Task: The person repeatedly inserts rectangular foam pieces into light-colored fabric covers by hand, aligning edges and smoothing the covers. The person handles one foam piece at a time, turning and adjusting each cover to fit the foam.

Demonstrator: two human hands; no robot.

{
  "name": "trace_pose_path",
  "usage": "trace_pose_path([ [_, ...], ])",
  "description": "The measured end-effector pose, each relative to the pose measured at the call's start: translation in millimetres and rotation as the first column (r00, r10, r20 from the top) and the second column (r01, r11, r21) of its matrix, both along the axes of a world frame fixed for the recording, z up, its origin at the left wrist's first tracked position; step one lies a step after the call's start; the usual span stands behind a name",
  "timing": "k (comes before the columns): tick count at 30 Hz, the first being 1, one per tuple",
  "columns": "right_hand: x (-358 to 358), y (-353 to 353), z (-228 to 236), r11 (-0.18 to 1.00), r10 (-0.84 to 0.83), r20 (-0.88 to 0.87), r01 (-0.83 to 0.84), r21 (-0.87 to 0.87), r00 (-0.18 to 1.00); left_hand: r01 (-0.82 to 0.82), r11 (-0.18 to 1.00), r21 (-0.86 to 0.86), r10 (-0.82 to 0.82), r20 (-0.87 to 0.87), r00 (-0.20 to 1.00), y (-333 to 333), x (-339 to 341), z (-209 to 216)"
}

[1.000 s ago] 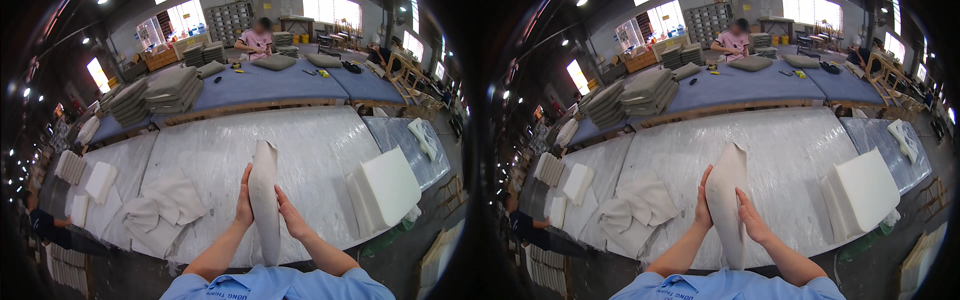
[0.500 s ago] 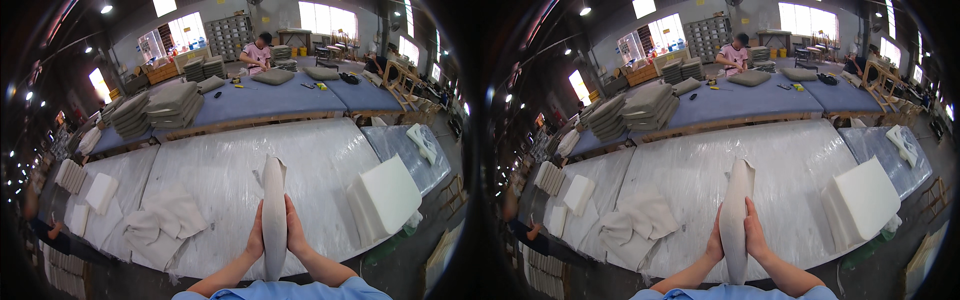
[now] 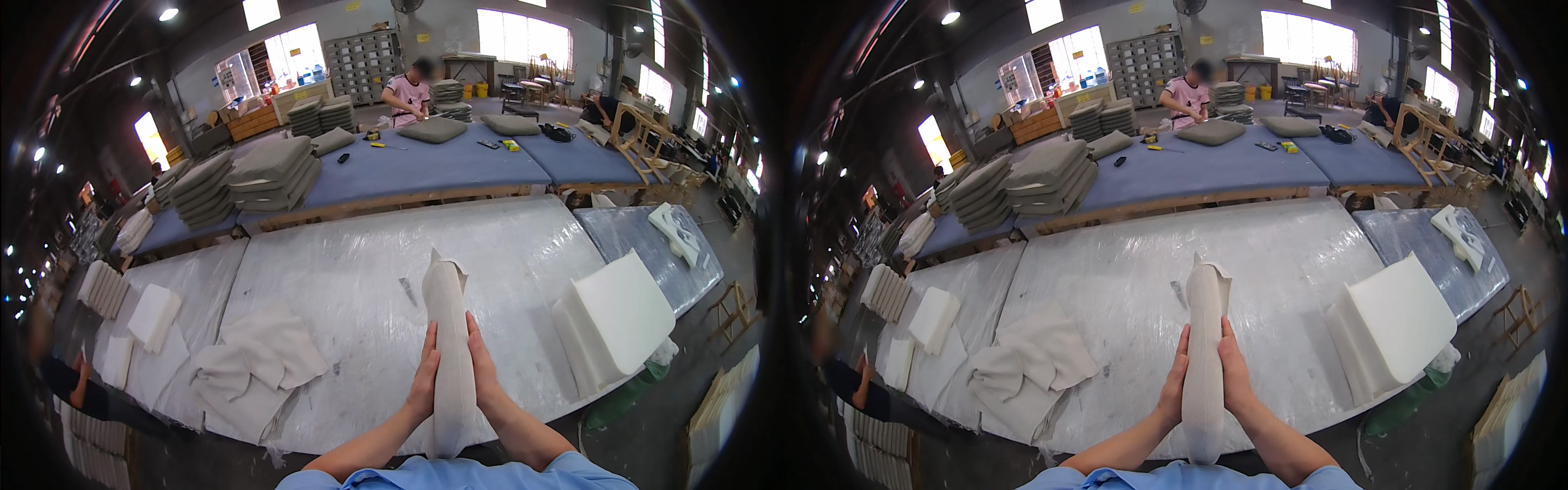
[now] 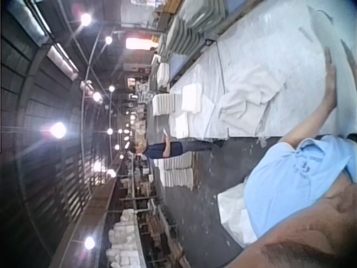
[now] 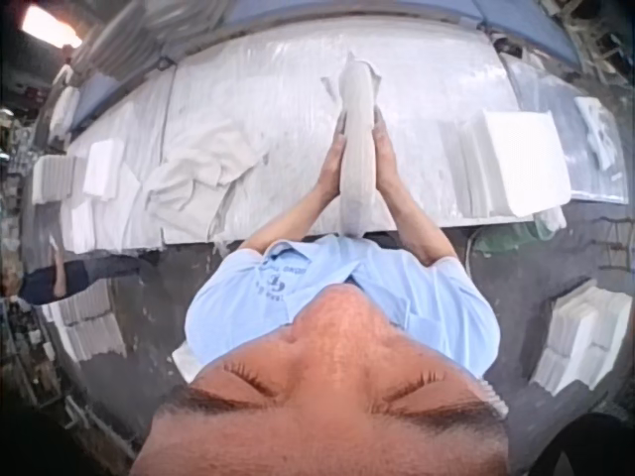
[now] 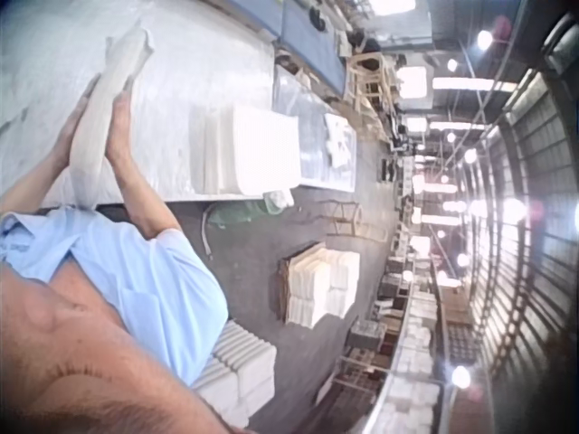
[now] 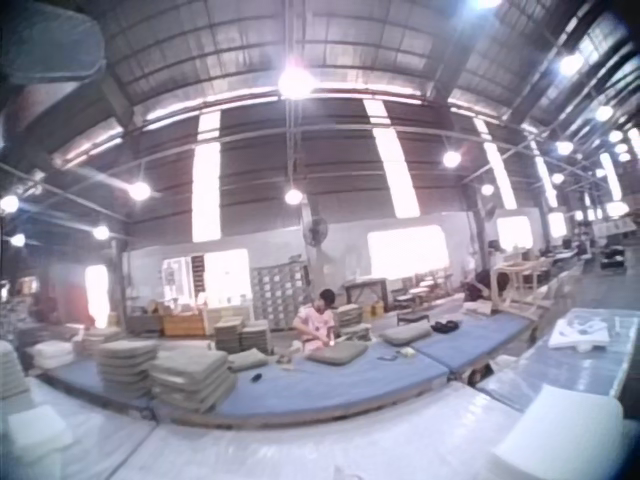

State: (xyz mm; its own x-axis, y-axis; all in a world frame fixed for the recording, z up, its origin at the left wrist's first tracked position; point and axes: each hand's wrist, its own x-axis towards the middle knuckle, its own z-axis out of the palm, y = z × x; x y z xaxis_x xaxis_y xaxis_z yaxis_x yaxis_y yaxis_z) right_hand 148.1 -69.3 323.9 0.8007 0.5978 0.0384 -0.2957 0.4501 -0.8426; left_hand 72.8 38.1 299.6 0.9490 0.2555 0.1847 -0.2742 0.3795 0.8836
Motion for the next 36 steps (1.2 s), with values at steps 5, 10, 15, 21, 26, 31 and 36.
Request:
trace_pose_path([
  [5,5,-2,-35,0.996,-0.045,0.129,0.054,-0.071,0.991,-0.047,0.966,0.255,0.047,0.005,0.999,7,-3,-15],
  [10,28,10,-66,0.965,-0.146,0.143,0.173,-0.196,0.979,-0.133,0.813,0.568,0.162,-0.002,0.987,19,14,-15],
  [15,98,43,-79,0.795,-0.382,0.486,0.548,-0.262,0.786,-0.12,0.81,0.573,0.189,-0.062,0.98,38,67,-12],
  [21,158,63,-71,0.727,-0.264,0.722,0.624,-0.287,0.639,-0.045,0.972,0.231,0.103,-0.245,0.964,72,124,-8],
  [26,174,84,-57,0.736,-0.347,0.593,0.603,-0.308,0.727,0.026,0.987,0.158,0.022,-0.295,0.955,133,167,-18],
  [31,159,108,-42,0.833,-0.43,0.338,0.512,-0.209,0.837,0.313,0.923,0.223,-0.211,-0.386,0.898,172,192,-29],
  [36,185,95,-44,0.792,-0.424,0.351,0.53,-0.303,0.835,0.381,0.857,0.346,-0.25,-0.367,0.896,168,213,-15],
])
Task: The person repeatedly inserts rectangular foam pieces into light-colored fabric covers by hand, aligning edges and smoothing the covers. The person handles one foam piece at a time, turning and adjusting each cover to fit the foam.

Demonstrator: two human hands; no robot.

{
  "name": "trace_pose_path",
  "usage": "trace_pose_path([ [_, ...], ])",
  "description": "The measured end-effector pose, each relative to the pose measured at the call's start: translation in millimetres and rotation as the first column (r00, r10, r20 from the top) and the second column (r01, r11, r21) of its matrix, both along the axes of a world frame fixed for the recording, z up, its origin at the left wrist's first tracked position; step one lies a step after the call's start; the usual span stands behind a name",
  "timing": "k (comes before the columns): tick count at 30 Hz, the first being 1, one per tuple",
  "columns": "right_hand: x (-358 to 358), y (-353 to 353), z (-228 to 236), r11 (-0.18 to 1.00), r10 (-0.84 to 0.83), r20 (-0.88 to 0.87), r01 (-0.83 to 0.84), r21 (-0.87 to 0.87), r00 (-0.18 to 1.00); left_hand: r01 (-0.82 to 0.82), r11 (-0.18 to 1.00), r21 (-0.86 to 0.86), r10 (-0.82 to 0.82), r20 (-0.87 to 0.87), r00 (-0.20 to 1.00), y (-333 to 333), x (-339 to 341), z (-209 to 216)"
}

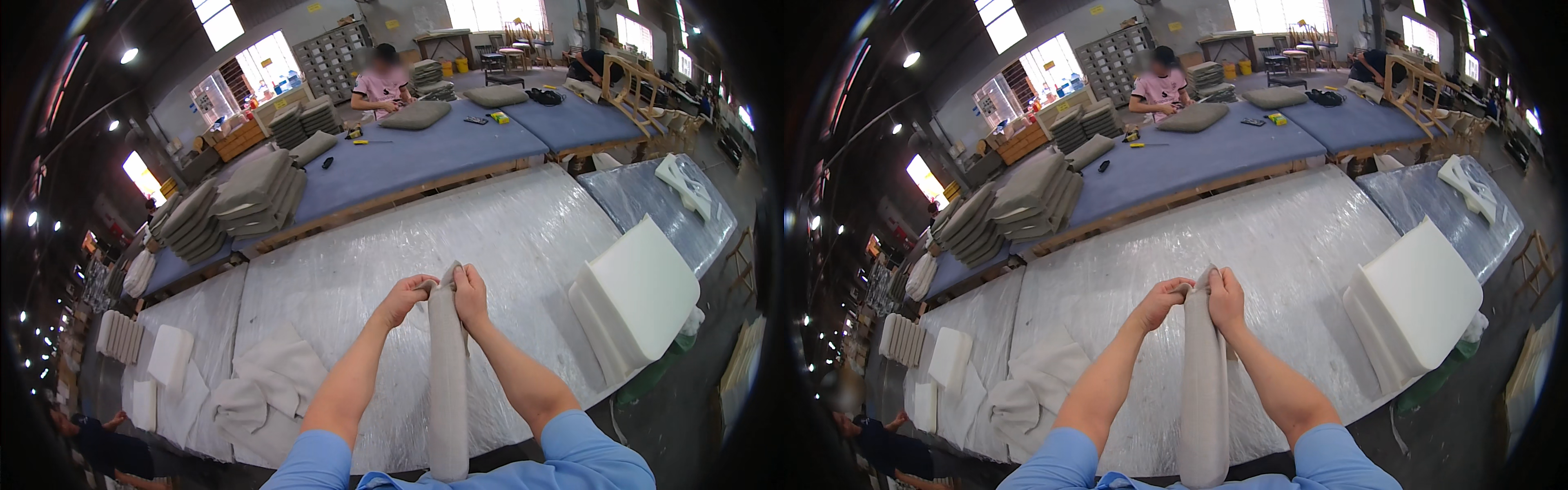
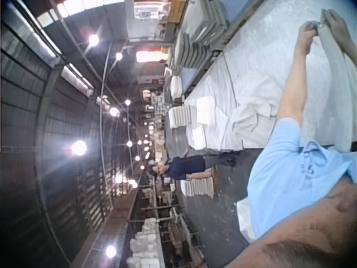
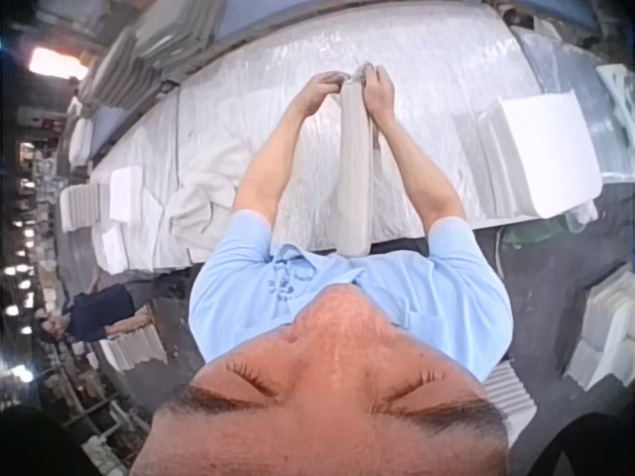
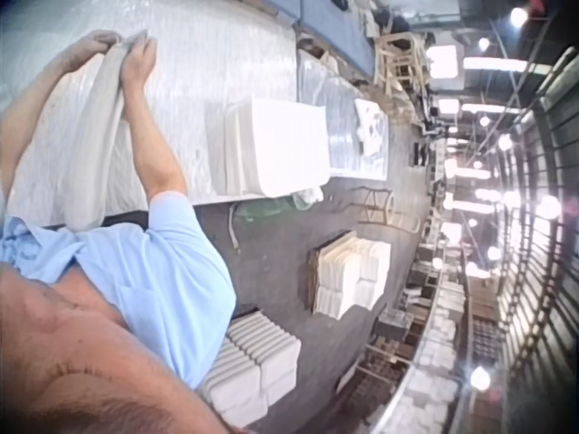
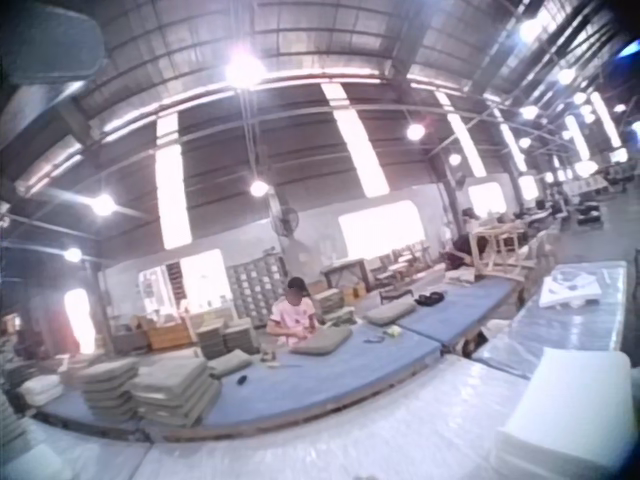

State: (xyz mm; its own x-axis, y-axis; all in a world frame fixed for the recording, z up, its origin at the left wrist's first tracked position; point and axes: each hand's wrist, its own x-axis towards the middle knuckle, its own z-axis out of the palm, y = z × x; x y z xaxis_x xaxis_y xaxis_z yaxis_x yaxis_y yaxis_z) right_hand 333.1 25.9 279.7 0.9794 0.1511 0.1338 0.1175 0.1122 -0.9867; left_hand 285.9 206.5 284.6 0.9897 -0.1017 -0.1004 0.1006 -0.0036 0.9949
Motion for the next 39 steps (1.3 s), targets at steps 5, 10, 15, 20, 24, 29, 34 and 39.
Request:
trace_pose_path([
  [5,4,11,15,0.996,0.037,-0.07,-0.042,-0.075,0.997,-0.078,0.996,-0.04,0.08,0.047,0.996,17,-1,-1],
  [10,11,15,23,0.951,-0.114,0.068,0.129,-0.279,0.991,-0.191,0.916,-0.353,0.186,-0.048,0.981,-36,-2,-7],
  [15,18,20,20,0.892,-0.186,0.166,0.238,-0.385,0.968,-0.316,0.938,-0.142,0.312,-0.051,0.949,-50,-7,4],
  [20,18,23,11,0.872,-0.18,0.181,0.242,-0.425,0.967,-0.359,0.926,-0.118,0.344,-0.128,0.93,-62,-6,22],
  [24,20,20,1,0.876,-0.149,0.188,0.218,-0.431,0.971,-0.335,0.941,-0.046,0.327,-0.127,0.936,-63,-6,27],
  [29,30,13,0,0.881,-0.061,0.028,0.067,-0.469,0.998,-0.35,0.935,0.062,0.356,-0.163,0.92,-62,2,25],
  [34,39,8,-2,0.875,0.005,0.163,0.075,-0.479,0.987,-0.267,0.962,0.061,0.273,-0.156,0.949,-67,1,29],
  [39,50,2,-8,0.905,0.178,0.112,-0.118,-0.409,0.978,-0.053,0.988,0.144,0.096,-0.307,0.947,-55,-1,37],
])
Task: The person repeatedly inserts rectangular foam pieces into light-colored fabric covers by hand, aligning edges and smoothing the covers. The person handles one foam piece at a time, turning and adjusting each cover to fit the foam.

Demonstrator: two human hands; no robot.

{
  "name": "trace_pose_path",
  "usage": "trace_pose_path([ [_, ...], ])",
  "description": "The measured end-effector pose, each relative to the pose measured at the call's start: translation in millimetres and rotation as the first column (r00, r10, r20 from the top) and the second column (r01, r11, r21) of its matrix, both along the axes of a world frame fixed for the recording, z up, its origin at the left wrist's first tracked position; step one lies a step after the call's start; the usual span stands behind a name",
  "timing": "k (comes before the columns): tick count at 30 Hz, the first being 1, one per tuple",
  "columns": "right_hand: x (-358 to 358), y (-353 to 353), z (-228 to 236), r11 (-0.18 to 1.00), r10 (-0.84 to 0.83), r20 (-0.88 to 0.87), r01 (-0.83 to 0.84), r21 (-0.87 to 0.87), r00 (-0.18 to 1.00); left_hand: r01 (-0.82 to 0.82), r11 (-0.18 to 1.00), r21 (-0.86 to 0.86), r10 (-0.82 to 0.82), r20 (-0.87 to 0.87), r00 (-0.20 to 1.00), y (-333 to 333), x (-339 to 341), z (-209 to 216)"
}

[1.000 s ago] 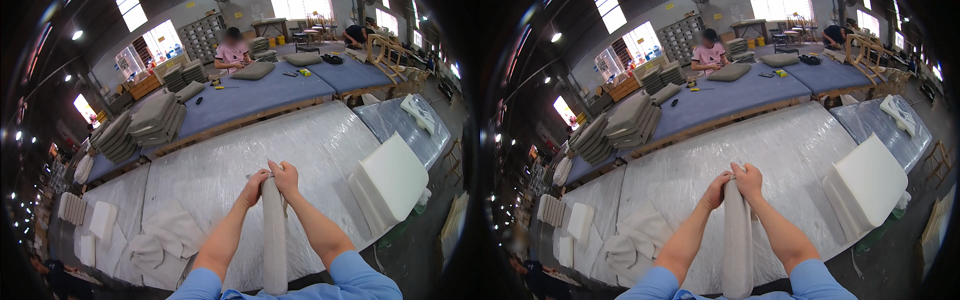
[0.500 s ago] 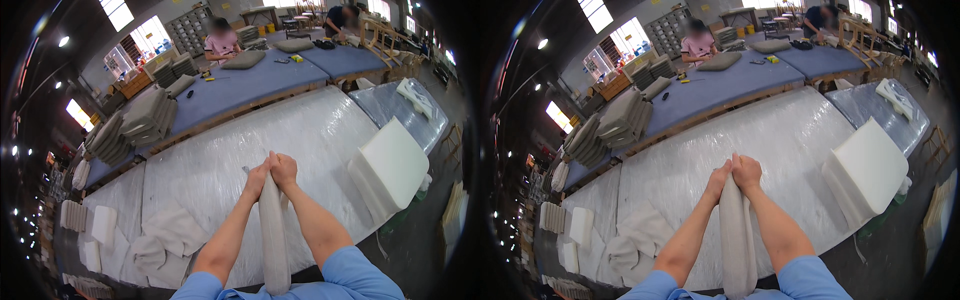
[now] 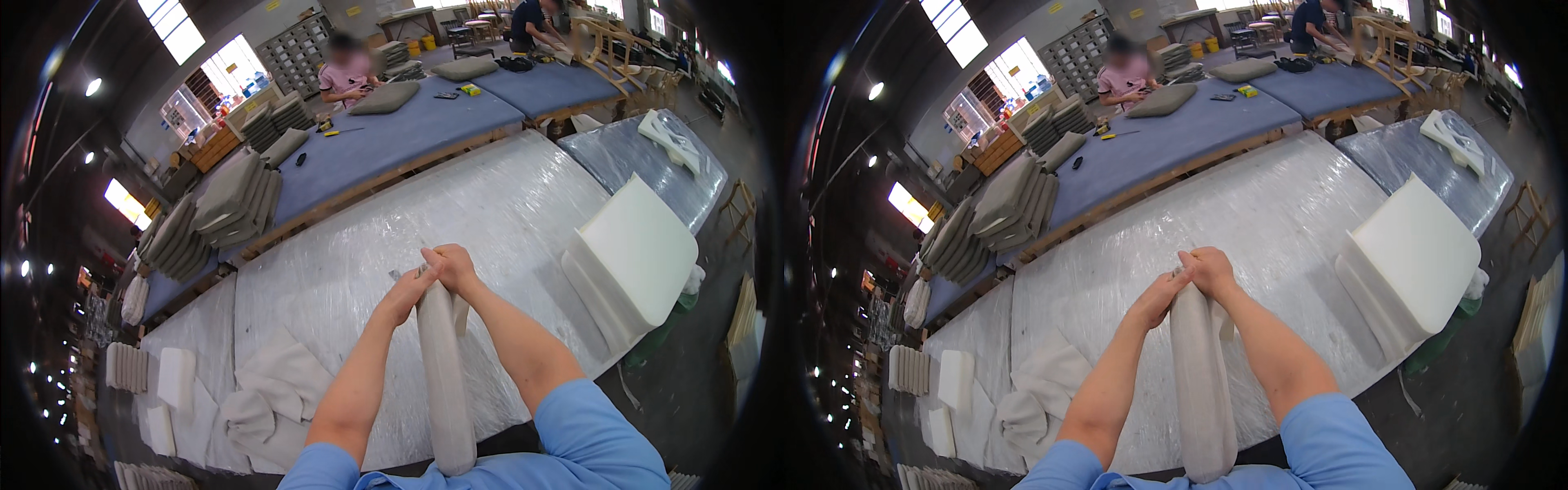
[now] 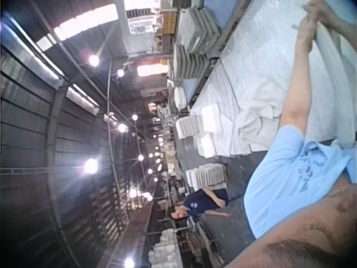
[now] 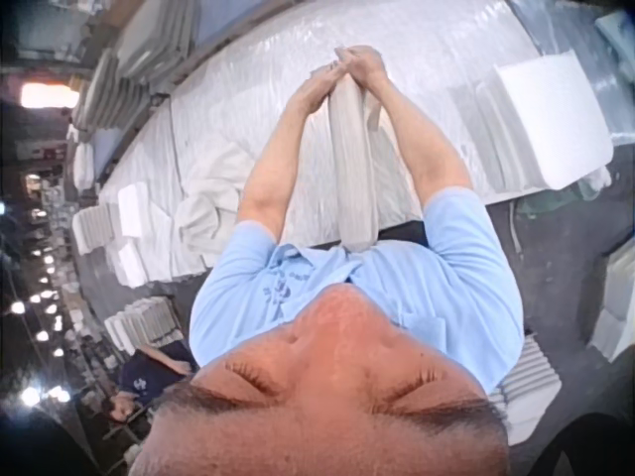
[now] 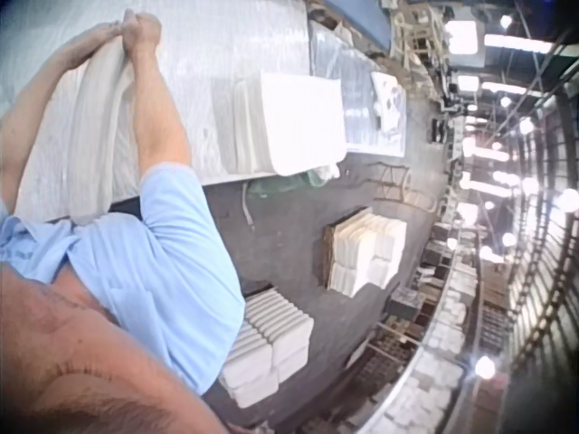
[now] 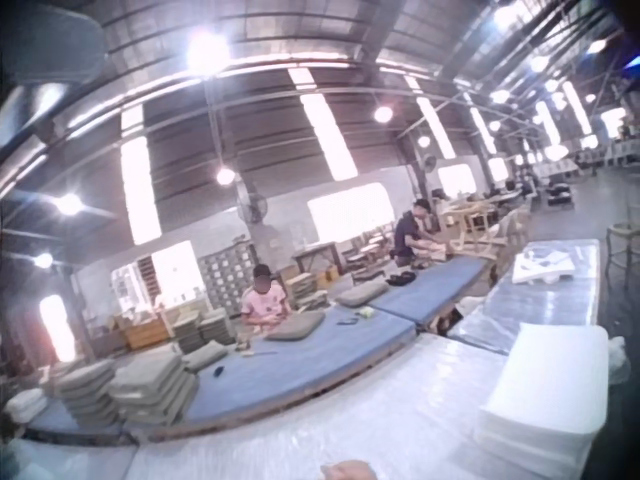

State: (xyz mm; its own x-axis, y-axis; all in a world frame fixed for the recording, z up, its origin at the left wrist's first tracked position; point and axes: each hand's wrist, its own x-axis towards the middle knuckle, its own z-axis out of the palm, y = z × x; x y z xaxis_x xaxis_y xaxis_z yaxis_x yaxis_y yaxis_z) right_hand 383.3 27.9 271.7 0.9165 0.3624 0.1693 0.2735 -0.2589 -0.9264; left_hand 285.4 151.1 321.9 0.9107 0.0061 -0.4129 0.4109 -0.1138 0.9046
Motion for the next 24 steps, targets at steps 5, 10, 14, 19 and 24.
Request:
trace_pose_path([
  [5,8,13,-11,0.951,0.236,-0.273,-0.164,0.261,0.933,0.039,0.997,0.068,-0.032,-0.111,0.993,17,7,-2],
  [10,3,28,-20,0.895,0.34,-0.432,-0.146,0.423,0.835,0.024,0.972,0.234,0.022,-0.191,0.981,22,15,7],
  [14,1,33,-13,0.883,0.321,-0.443,-0.096,0.459,0.837,-0.031,0.982,0.187,0.056,-0.13,0.99,27,14,7],
  [19,-16,13,-5,0.931,-0.133,-0.211,0.195,0.31,0.968,-0.172,0.984,0.046,0.172,0.014,0.985,23,12,-11],
  [24,-82,1,15,0.87,0.025,-0.093,0.024,0.492,0.995,-0.302,0.949,-0.085,0.314,0.218,0.924,22,-5,-26],
])
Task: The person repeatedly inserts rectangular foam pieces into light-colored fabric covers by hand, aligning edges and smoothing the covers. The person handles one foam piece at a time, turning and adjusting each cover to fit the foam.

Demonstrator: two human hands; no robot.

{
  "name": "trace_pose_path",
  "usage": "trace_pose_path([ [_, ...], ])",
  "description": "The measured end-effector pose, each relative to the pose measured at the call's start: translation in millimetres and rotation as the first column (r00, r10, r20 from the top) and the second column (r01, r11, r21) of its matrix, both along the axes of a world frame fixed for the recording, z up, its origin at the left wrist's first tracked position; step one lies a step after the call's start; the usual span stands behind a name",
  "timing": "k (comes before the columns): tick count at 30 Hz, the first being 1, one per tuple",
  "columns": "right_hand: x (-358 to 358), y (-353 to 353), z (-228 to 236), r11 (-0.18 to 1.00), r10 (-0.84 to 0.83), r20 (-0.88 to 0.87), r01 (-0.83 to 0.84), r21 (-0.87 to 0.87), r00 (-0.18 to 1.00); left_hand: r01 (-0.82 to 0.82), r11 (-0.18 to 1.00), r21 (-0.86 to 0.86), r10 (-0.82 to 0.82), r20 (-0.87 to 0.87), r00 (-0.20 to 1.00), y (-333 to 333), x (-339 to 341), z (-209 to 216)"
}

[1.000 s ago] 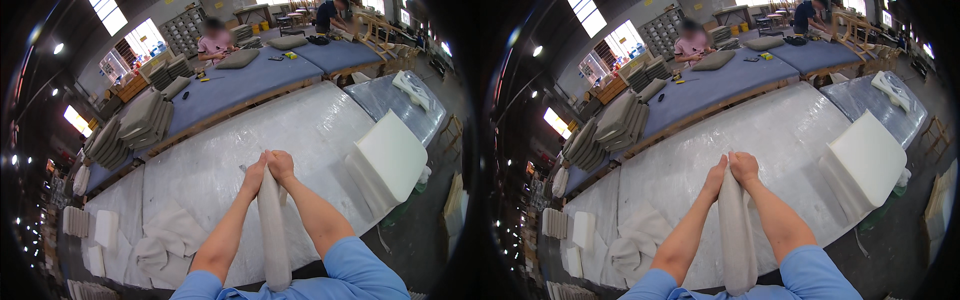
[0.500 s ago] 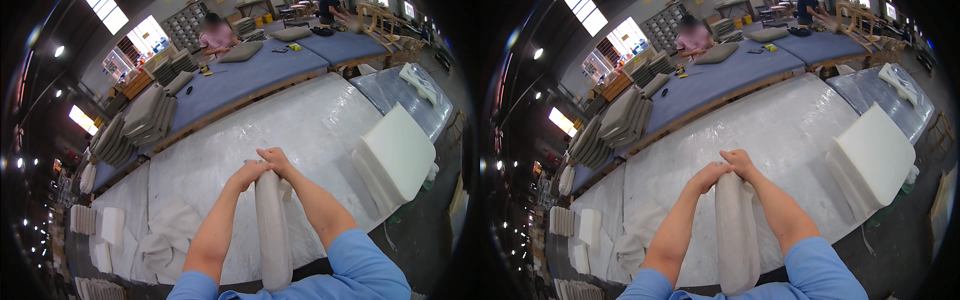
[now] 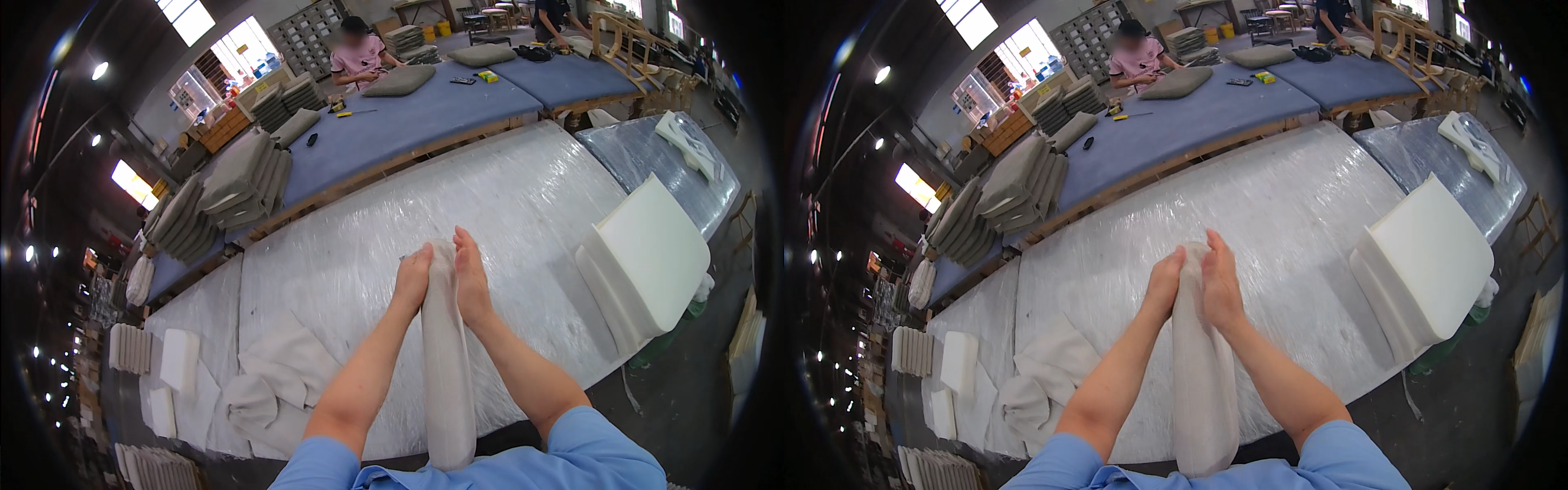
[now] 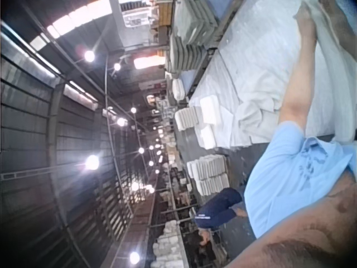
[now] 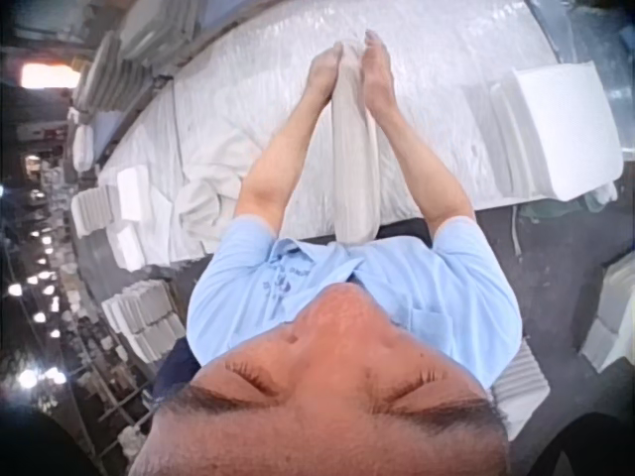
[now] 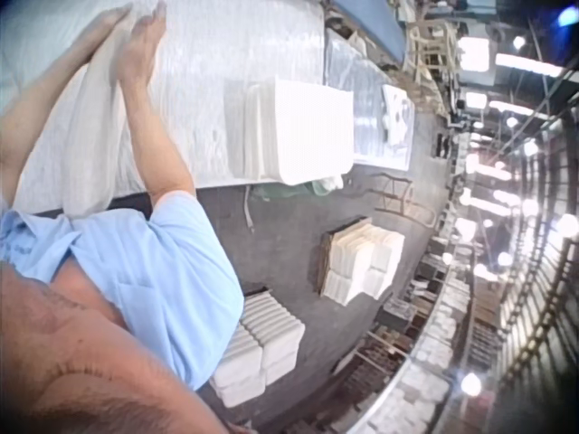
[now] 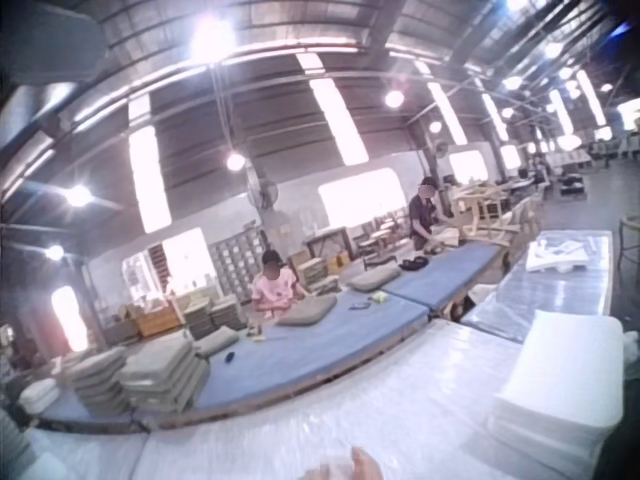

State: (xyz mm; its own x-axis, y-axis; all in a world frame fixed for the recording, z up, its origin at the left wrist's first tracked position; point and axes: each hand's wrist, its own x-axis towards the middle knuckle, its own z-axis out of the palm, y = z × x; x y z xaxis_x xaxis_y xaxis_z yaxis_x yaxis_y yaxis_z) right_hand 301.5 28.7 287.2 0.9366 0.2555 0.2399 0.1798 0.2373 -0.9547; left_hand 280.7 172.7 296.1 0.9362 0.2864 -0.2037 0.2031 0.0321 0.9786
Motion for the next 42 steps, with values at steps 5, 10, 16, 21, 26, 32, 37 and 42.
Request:
trace_pose_path([
  [5,-12,-14,10,0.952,0.293,-0.184,-0.268,0.151,0.938,0.008,0.972,-0.235,0.06,0.282,0.958,-40,-34,-9],
  [10,-21,0,4,0.954,0.295,-0.084,-0.298,-0.027,0.952,0.02,0.993,-0.114,0.0,0.177,0.984,-34,-41,6],
  [16,-18,7,-26,0.947,0.314,-0.111,-0.303,0.109,0.943,0.018,0.978,0.208,-0.043,0.116,0.992,-37,-24,23],
  [21,-17,5,-37,0.94,0.338,-0.145,-0.323,0.112,0.93,0.01,0.925,0.381,-0.034,0.058,0.998,-40,-23,36],
  [26,-27,-27,-44,0.936,0.35,-0.221,-0.345,0.065,0.91,0.065,0.986,-0.152,-0.017,0.294,0.956,-58,-55,25],
  [32,-80,-50,8,0.948,0.266,-0.062,-0.273,-0.165,0.962,0.077,0.967,-0.243,-0.009,0.268,0.963,-83,-110,6],
  [37,-85,-38,-9,0.963,0.264,0.004,-0.263,-0.055,0.965,0.039,0.996,0.078,-0.055,0.218,0.974,-79,-110,16],
  [42,-78,-32,-39,0.954,0.298,-0.018,-0.297,0.036,0.954,0.038,0.991,0.132,-0.068,0.227,0.971,-79,-111,30],
])
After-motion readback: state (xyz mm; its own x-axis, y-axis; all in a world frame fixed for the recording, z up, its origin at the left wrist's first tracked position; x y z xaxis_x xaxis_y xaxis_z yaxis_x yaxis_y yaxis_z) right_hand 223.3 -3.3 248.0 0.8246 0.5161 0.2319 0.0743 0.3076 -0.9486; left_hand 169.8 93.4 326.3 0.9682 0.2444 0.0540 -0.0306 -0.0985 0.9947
